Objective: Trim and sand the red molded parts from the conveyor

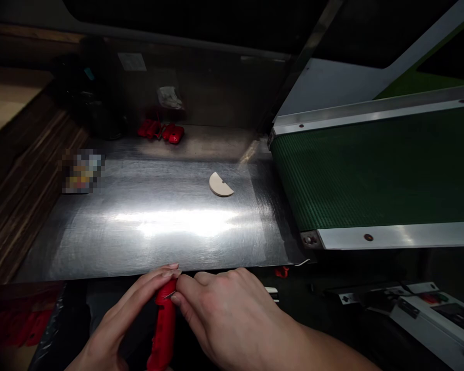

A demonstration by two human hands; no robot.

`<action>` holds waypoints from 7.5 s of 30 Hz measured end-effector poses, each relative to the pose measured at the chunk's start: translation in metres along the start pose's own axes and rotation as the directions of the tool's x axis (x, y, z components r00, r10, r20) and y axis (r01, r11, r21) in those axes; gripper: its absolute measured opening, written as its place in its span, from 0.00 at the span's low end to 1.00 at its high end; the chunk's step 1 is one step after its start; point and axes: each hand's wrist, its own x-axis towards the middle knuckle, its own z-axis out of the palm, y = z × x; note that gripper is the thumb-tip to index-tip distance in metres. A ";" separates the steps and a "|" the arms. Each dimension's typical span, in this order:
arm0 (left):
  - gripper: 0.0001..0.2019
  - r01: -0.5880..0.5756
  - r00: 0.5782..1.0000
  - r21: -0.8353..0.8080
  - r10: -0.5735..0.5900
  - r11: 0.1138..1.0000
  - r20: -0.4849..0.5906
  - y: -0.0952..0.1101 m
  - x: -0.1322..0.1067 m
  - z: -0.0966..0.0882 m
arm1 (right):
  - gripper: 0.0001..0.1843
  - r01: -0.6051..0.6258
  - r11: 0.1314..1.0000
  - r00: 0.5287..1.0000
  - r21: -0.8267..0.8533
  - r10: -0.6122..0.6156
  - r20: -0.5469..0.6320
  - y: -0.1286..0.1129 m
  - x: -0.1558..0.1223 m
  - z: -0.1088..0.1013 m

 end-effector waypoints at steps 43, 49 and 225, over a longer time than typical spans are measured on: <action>0.53 -0.008 1.000 0.047 0.008 0.999 0.001 -0.006 0.009 -0.006 | 0.14 -0.031 0.978 0.999 0.208 0.026 0.025 0.005 0.007 -0.012; 0.53 0.005 1.000 0.040 -0.005 0.999 0.000 -0.002 0.013 -0.006 | 0.13 -0.021 0.992 1.000 0.125 0.019 0.022 0.005 0.007 -0.010; 0.41 -0.218 0.973 0.130 0.205 0.967 0.106 0.004 0.017 -0.019 | 0.11 0.107 0.992 0.994 0.073 -0.108 0.006 0.002 0.004 -0.012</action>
